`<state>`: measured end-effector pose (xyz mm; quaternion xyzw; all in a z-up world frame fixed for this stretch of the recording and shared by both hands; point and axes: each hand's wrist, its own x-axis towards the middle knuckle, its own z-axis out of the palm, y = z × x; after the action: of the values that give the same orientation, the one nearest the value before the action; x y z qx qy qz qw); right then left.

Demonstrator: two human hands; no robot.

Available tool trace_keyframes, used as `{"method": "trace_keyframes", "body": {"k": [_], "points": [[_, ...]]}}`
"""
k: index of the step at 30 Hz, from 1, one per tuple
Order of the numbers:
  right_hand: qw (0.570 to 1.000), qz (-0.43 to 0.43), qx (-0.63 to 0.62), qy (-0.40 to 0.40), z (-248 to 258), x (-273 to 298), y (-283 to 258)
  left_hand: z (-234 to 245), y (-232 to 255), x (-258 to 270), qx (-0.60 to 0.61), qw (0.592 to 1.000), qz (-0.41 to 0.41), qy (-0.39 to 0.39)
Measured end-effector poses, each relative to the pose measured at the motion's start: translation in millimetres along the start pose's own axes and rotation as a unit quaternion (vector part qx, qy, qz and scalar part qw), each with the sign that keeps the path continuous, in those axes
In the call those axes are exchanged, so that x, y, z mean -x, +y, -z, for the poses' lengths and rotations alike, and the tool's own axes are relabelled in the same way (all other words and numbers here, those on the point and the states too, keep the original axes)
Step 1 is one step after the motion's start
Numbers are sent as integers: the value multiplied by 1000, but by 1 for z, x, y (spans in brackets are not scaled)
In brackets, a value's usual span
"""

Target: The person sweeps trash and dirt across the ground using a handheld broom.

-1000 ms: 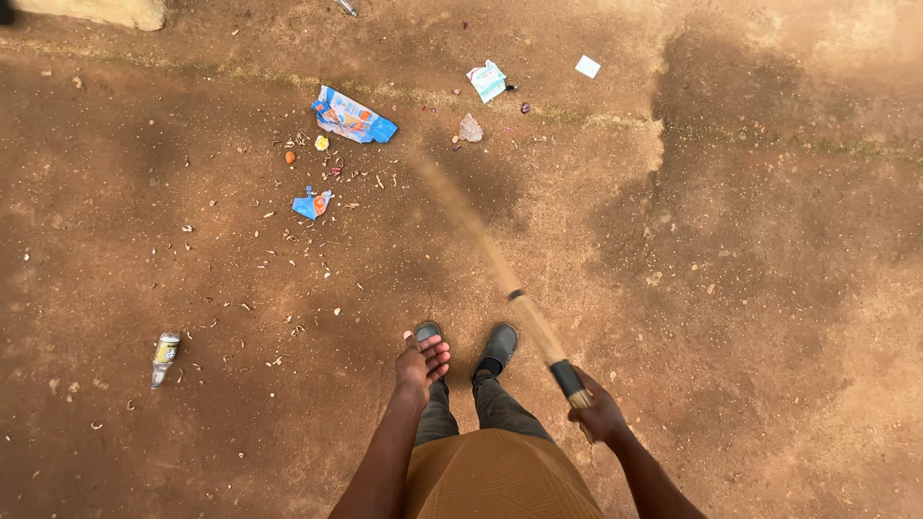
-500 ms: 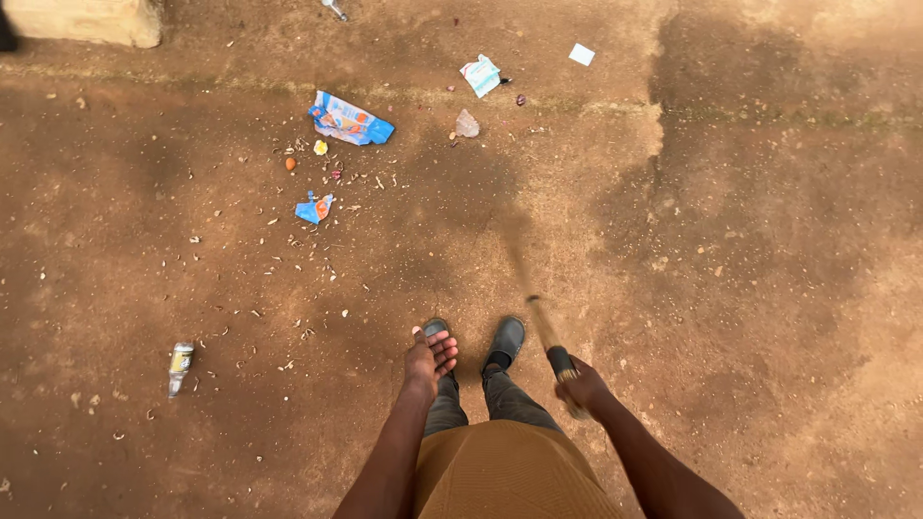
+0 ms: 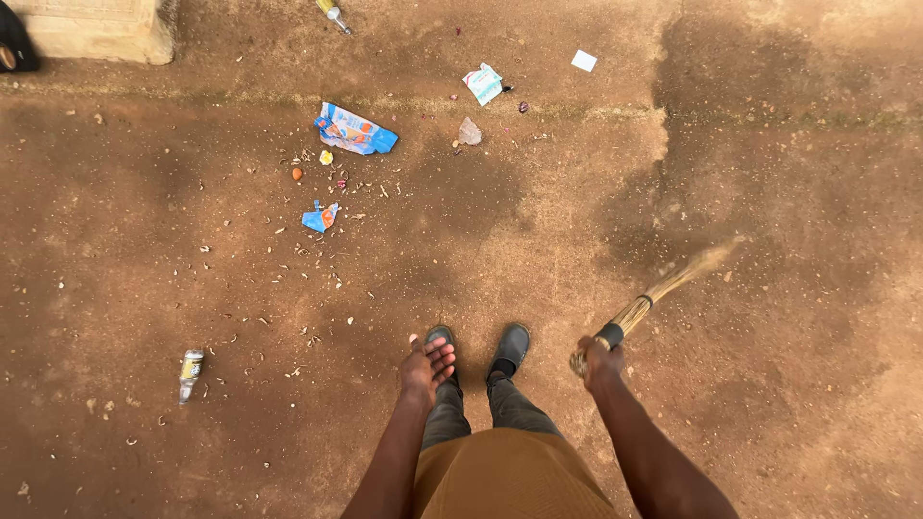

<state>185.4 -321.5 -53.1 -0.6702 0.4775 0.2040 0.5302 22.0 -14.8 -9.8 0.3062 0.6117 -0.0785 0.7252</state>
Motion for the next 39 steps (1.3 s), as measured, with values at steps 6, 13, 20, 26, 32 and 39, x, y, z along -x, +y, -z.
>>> {"method": "trace_keyframes", "body": {"k": [6, 13, 20, 26, 32, 39], "points": [[862, 78, 483, -133, -14, -7, -42, 7, -11, 2, 36, 999, -6, 1], [684, 279, 659, -143, 25, 38, -73, 3, -13, 6, 40, 999, 0, 13], [924, 144, 352, -47, 12, 5, -58, -12, -9, 9, 88, 996, -18, 26], [921, 26, 389, -21, -36, -59, -95, -33, -4, 41, 81, 995, -48, 38], [729, 174, 635, -188, 8, -50, -137, -52, -10, 39, 71, 996, -32, 42], [705, 334, 616, -112, 73, -39, -133, -82, -16, -1, 79, 997, -26, 8]]}}
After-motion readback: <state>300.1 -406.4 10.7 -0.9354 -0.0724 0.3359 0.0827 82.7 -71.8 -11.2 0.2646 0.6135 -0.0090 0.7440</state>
